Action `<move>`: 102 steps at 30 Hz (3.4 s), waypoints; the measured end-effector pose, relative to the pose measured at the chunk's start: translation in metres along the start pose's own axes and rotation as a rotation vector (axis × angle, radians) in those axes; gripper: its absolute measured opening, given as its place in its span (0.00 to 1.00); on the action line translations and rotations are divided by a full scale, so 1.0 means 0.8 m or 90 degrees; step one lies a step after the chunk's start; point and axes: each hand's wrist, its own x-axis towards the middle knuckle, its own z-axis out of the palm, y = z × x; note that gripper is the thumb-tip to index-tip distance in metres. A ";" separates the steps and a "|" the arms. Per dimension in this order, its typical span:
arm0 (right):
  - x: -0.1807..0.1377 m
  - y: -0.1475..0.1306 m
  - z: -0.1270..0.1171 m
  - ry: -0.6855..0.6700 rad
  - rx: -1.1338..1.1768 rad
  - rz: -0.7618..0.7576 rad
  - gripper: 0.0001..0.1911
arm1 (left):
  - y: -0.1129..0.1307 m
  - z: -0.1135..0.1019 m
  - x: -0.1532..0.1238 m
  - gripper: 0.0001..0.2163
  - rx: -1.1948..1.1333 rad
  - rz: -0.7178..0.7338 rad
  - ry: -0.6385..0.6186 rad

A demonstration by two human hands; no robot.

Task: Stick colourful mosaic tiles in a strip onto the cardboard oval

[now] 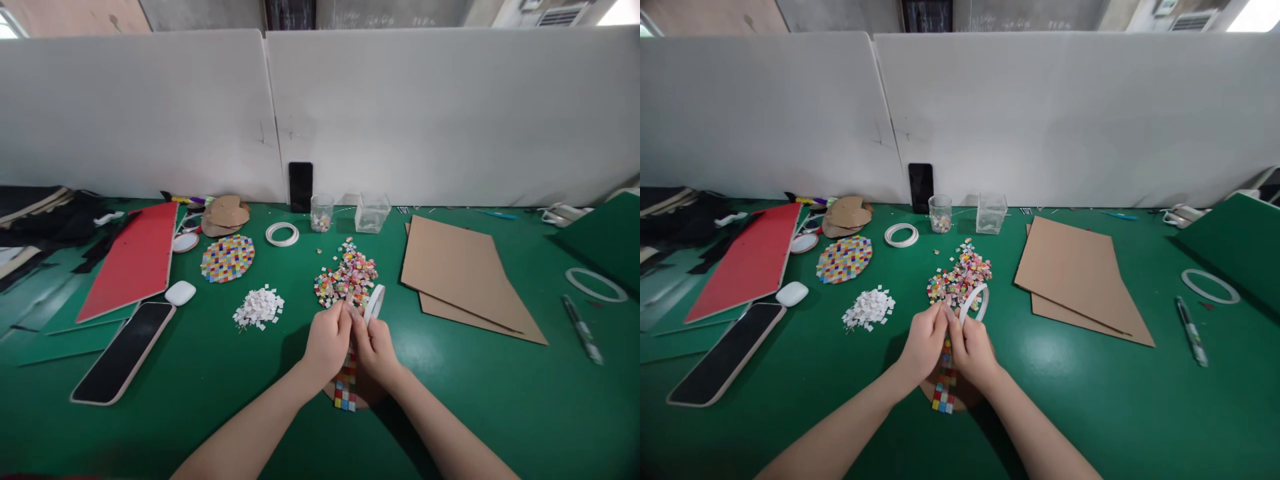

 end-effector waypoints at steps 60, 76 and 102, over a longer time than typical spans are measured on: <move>0.006 -0.006 -0.005 0.026 0.009 0.056 0.20 | 0.003 0.003 0.002 0.11 -0.222 -0.062 -0.076; 0.007 0.005 -0.008 -0.036 -0.085 0.021 0.16 | -0.003 -0.012 0.013 0.13 -0.078 -0.049 -0.093; 0.019 0.018 0.055 0.184 0.018 0.055 0.29 | -0.045 -0.013 0.015 0.12 -0.177 0.029 0.068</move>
